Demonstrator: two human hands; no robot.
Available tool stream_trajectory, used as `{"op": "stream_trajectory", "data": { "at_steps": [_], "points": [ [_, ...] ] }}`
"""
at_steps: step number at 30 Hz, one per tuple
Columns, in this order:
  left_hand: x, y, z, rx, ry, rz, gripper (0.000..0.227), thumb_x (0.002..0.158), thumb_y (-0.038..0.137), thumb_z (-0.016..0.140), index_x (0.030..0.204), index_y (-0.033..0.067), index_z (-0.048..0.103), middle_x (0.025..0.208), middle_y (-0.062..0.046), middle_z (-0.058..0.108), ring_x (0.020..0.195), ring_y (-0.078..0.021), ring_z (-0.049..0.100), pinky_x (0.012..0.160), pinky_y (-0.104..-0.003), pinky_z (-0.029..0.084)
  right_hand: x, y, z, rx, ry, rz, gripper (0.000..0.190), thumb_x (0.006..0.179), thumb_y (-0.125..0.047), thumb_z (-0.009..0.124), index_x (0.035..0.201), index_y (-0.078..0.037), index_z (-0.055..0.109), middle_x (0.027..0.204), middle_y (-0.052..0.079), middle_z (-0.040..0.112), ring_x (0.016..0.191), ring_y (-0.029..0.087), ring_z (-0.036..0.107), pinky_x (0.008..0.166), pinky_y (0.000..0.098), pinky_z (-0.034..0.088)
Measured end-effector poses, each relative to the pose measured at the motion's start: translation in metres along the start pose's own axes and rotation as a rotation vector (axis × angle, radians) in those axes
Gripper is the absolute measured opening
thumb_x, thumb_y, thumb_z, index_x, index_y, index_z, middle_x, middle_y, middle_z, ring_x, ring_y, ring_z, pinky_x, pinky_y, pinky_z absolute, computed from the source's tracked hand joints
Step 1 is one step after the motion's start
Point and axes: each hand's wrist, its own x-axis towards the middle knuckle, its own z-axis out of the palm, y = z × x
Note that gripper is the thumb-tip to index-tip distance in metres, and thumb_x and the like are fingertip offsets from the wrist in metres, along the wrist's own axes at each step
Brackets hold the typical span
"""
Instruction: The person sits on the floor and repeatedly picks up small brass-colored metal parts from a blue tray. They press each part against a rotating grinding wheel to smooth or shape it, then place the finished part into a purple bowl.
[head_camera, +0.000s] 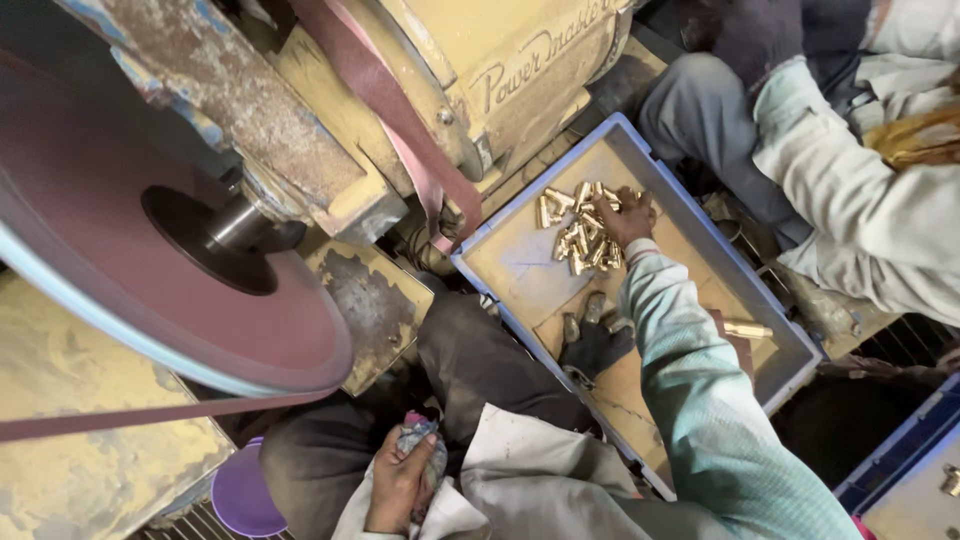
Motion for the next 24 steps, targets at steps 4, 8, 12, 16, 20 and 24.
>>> {"op": "stream_trajectory", "data": {
  "at_steps": [4,8,12,16,20,24],
  "points": [
    [-0.004,-0.004,-0.006,0.040,0.023,-0.019,0.010,0.093,0.006,0.071,0.101,0.0011,0.067,0.080,0.000,0.066,0.068,-0.0069,0.055,0.059,-0.024,0.043,-0.021,0.004,0.024,0.055,0.044,0.022,0.078,0.083,-0.073,0.063,0.143,-0.024,0.058,0.165,0.023,0.022,0.141,0.054,0.033,0.116,0.0550,0.036],
    [0.004,-0.001,0.005,0.032,0.003,-0.030,0.012,0.091,0.005,0.070,0.102,0.0016,0.067,0.084,-0.001,0.070,0.072,-0.0073,0.060,0.064,-0.024,0.047,-0.051,-0.007,0.052,-0.047,0.126,0.007,0.061,0.089,-0.061,0.060,0.142,-0.030,0.061,0.164,0.020,0.030,0.137,0.052,0.040,0.114,0.0572,0.039],
    [0.003,0.007,0.008,0.049,-0.036,-0.050,0.011,0.092,0.005,0.070,0.102,0.0004,0.067,0.083,-0.001,0.069,0.071,-0.0076,0.059,0.063,-0.024,0.046,-0.104,-0.014,0.086,-0.179,0.106,-0.100,0.067,0.088,-0.052,0.063,0.149,-0.029,0.054,0.157,0.021,0.036,0.134,0.051,0.041,0.108,0.0600,0.037],
    [0.003,0.011,0.011,0.110,-0.050,-0.036,0.012,0.092,0.005,0.071,0.103,0.0003,0.067,0.082,-0.001,0.069,0.071,-0.0080,0.059,0.063,-0.024,0.047,-0.164,-0.019,0.105,0.063,-0.080,-0.331,0.060,0.090,-0.042,0.066,0.143,-0.015,0.059,0.159,0.023,0.037,0.135,0.044,0.048,0.112,0.0495,0.040],
    [-0.002,0.010,0.010,0.110,-0.029,-0.031,0.014,0.092,0.005,0.071,0.104,-0.0005,0.067,0.083,-0.001,0.068,0.071,-0.0082,0.058,0.063,-0.025,0.046,-0.194,-0.022,0.111,0.319,-0.329,-0.476,0.041,0.103,-0.030,0.057,0.140,-0.011,0.062,0.143,0.020,0.063,0.134,0.036,0.059,0.114,0.0370,0.045],
    [-0.002,0.011,0.006,0.076,0.010,-0.011,0.016,0.091,0.005,0.069,0.106,0.0010,0.067,0.086,-0.001,0.070,0.075,-0.0079,0.062,0.067,-0.024,0.049,-0.177,-0.010,0.087,0.315,-0.145,-0.389,0.038,0.099,-0.021,0.061,0.134,-0.007,0.063,0.126,0.022,0.066,0.117,0.039,0.064,0.100,0.0422,0.049]
  ]
}}
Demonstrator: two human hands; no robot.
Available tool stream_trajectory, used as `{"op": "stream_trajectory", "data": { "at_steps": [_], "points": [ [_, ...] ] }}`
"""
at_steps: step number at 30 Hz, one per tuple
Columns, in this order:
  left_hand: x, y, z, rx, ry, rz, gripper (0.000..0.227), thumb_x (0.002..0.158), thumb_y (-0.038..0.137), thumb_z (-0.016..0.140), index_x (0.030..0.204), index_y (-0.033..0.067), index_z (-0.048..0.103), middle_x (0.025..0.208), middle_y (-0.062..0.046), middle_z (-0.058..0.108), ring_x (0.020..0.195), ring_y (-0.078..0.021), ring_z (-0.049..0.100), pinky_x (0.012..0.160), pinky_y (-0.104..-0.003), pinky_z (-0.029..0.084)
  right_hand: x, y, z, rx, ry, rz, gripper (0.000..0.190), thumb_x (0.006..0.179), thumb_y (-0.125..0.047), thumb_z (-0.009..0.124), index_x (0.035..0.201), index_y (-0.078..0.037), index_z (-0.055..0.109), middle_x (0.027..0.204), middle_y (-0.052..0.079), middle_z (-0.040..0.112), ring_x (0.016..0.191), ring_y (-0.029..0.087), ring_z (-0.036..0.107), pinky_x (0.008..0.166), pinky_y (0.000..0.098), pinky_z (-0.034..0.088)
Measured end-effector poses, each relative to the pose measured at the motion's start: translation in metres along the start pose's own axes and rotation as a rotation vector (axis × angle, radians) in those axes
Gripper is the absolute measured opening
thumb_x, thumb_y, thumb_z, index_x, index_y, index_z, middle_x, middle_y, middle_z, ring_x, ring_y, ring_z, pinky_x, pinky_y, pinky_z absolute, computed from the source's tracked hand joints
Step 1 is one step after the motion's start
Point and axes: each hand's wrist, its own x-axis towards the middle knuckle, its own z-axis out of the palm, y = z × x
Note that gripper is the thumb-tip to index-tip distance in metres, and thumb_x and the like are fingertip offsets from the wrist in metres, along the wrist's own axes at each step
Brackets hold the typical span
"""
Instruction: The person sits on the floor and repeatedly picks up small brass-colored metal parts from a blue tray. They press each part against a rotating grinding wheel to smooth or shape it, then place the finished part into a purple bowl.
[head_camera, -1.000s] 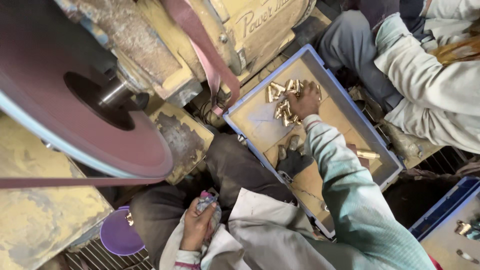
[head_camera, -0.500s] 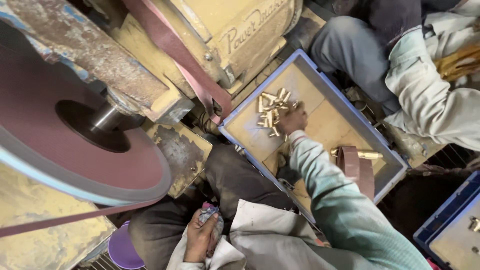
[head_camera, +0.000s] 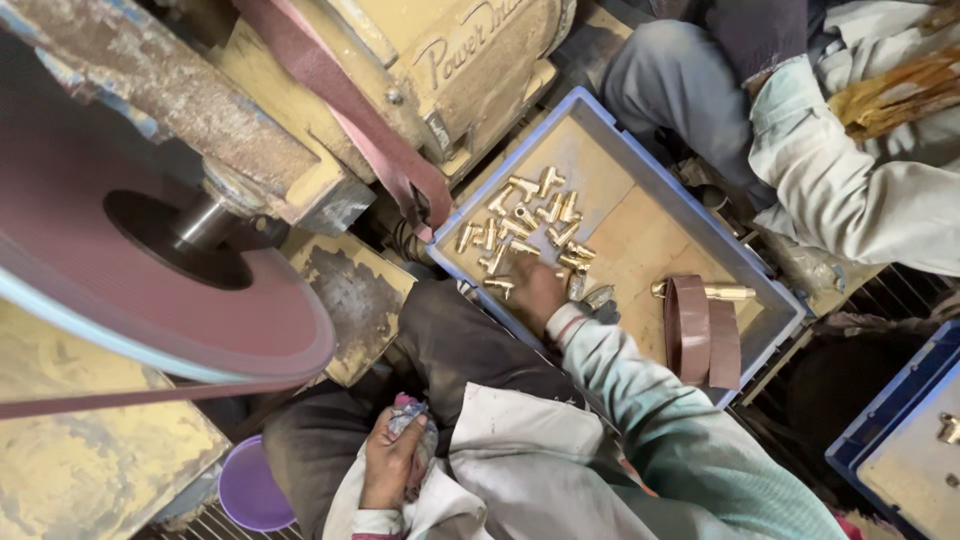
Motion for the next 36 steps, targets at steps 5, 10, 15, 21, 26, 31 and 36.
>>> {"op": "stream_trajectory", "data": {
  "at_steps": [5,10,15,21,26,31,36],
  "points": [
    [-0.008,-0.005,-0.002,0.027,0.019,0.050,0.017,0.091,0.007,0.071,0.107,0.0008,0.067,0.088,-0.001,0.070,0.076,-0.0076,0.060,0.068,-0.024,0.049,0.034,0.016,-0.057,-0.528,0.212,-0.085,0.048,0.084,-0.024,0.075,0.126,-0.003,0.064,0.118,0.020,0.064,0.110,0.040,0.060,0.093,0.0499,0.050],
    [-0.006,-0.006,-0.002,0.035,0.004,0.077,0.016,0.092,0.008,0.072,0.105,0.0002,0.067,0.087,-0.002,0.069,0.076,-0.0079,0.060,0.067,-0.025,0.049,0.030,0.026,-0.059,-0.644,0.093,-0.323,0.057,0.075,-0.012,0.073,0.131,-0.008,0.063,0.140,0.020,0.056,0.121,0.038,0.057,0.098,0.0462,0.052],
    [-0.010,-0.005,0.001,-0.005,0.032,0.033,0.014,0.092,0.008,0.072,0.103,0.0007,0.067,0.083,-0.003,0.068,0.071,-0.0091,0.058,0.062,-0.026,0.046,0.044,0.033,-0.048,-0.768,0.075,-0.372,0.060,0.081,-0.008,0.072,0.140,-0.006,0.058,0.144,0.016,0.058,0.120,0.038,0.059,0.097,0.0466,0.052],
    [-0.020,0.000,0.003,-0.136,0.087,0.176,0.015,0.092,0.009,0.072,0.105,0.0023,0.066,0.086,-0.002,0.069,0.074,-0.0084,0.061,0.066,-0.025,0.049,0.063,0.020,-0.059,-0.161,0.104,0.047,0.043,0.087,-0.013,0.076,0.127,-0.006,0.064,0.118,0.016,0.069,0.106,0.032,0.070,0.094,0.0393,0.055],
    [-0.025,-0.002,0.003,-0.235,0.175,0.226,0.015,0.093,0.010,0.072,0.104,0.0029,0.064,0.091,-0.003,0.070,0.080,-0.0096,0.063,0.071,-0.026,0.051,0.040,-0.003,-0.076,1.177,-0.216,0.175,0.029,0.104,-0.007,0.060,0.132,0.001,0.063,0.123,0.015,0.070,0.112,0.030,0.066,0.096,0.0426,0.054],
    [-0.028,0.005,0.007,-0.321,0.112,0.285,0.018,0.095,0.011,0.072,0.107,0.0021,0.064,0.095,-0.004,0.071,0.084,-0.0109,0.065,0.075,-0.027,0.052,-0.013,-0.060,-0.065,1.548,-0.367,0.143,0.036,0.105,-0.018,0.058,0.136,-0.002,0.058,0.131,0.015,0.066,0.116,0.030,0.067,0.102,0.0444,0.055],
    [-0.035,0.023,0.015,-0.422,0.034,0.284,0.027,0.094,0.011,0.072,0.117,0.0014,0.062,0.101,-0.005,0.072,0.090,-0.0119,0.067,0.081,-0.029,0.055,-0.077,-0.135,-0.030,1.211,-0.760,0.053,0.044,0.105,-0.009,0.056,0.149,-0.005,0.050,0.142,0.020,0.062,0.114,0.028,0.064,0.096,0.0416,0.052]
  ]
}}
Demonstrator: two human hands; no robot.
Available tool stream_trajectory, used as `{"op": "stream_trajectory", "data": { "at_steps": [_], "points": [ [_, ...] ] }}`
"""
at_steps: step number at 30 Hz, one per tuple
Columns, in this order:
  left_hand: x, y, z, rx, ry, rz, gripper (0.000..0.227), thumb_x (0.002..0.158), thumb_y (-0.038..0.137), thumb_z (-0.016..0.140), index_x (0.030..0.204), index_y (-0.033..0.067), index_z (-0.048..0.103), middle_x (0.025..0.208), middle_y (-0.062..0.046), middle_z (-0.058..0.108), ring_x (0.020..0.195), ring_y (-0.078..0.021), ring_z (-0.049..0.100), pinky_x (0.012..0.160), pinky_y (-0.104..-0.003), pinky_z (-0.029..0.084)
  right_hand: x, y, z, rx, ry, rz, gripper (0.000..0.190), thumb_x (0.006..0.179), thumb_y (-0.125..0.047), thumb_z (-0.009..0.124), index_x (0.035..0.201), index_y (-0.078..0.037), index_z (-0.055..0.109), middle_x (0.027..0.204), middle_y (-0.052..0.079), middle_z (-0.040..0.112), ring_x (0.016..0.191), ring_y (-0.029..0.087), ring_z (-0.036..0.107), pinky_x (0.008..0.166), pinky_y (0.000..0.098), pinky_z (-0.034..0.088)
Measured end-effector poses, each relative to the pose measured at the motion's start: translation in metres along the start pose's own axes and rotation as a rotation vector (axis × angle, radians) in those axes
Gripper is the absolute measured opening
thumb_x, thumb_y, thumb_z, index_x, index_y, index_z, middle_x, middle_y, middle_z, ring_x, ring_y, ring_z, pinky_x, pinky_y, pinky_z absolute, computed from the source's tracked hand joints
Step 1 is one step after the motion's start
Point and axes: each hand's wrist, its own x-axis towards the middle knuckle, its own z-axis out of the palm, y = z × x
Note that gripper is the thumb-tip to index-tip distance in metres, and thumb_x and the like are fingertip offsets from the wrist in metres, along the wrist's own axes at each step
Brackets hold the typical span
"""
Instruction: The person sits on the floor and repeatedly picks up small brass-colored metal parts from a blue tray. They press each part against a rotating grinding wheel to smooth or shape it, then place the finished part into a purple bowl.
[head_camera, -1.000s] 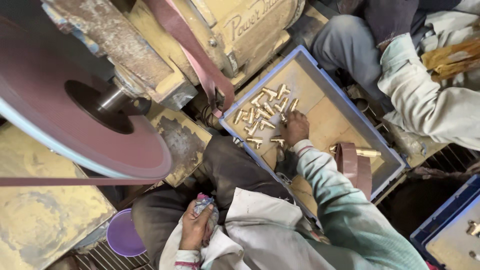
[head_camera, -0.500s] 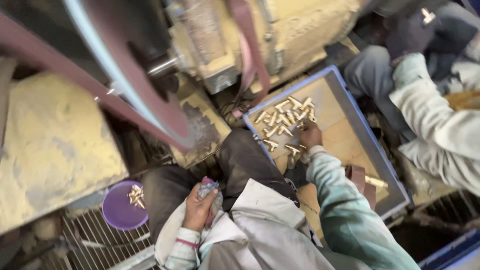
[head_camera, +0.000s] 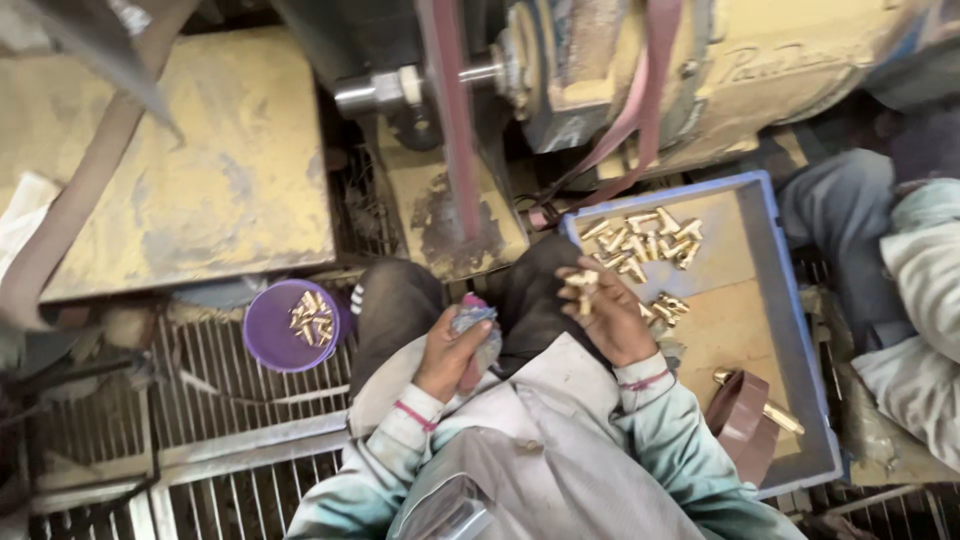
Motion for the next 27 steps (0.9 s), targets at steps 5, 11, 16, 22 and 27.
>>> {"op": "stream_trajectory", "data": {
  "at_steps": [5,11,16,22,27],
  "points": [
    [-0.009,0.008,0.005,-0.031,-0.109,0.099,0.036,0.096,0.015,0.069,0.129,0.0056,0.058,0.111,0.000,0.070,0.101,-0.0071,0.066,0.090,-0.025,0.054,-0.012,0.026,0.091,-0.880,-0.247,-0.218,0.058,0.100,-0.004,0.060,0.154,0.001,0.040,0.155,0.022,0.047,0.140,0.037,0.045,0.113,0.0416,0.037],
    [-0.014,0.017,-0.003,0.050,-0.121,0.230,0.031,0.100,0.012,0.073,0.126,0.0004,0.060,0.105,-0.002,0.068,0.093,-0.0090,0.062,0.080,-0.026,0.051,-0.010,0.015,0.137,-1.265,-0.260,-0.407,0.056,0.096,-0.008,0.069,0.148,0.000,0.048,0.148,0.017,0.058,0.140,0.037,0.052,0.114,0.0425,0.040],
    [-0.011,0.027,-0.004,0.332,-0.096,0.408,0.032,0.100,0.013,0.073,0.126,0.0021,0.057,0.106,0.000,0.065,0.096,-0.0053,0.059,0.084,-0.023,0.052,-0.006,0.008,0.147,-1.401,-0.153,-0.537,0.040,0.088,-0.008,0.079,0.126,-0.004,0.068,0.124,0.013,0.071,0.115,0.030,0.067,0.100,0.0385,0.054],
    [0.007,0.028,0.003,0.045,-0.022,0.162,0.034,0.099,0.012,0.071,0.127,0.0015,0.054,0.097,-0.004,0.064,0.080,-0.0076,0.056,0.067,-0.024,0.045,0.017,0.002,0.142,-1.494,-0.206,-0.672,0.039,0.090,-0.001,0.075,0.128,0.000,0.065,0.129,0.018,0.070,0.106,0.032,0.071,0.092,0.0376,0.057],
    [0.031,0.026,0.004,-0.020,0.009,0.182,0.034,0.095,0.011,0.070,0.122,0.0049,0.051,0.103,-0.002,0.065,0.089,-0.0070,0.063,0.075,-0.024,0.052,0.040,0.004,0.130,-1.434,-0.214,-0.696,0.035,0.093,0.001,0.074,0.126,-0.001,0.062,0.128,0.017,0.071,0.110,0.031,0.072,0.092,0.0373,0.058]
  ]
}}
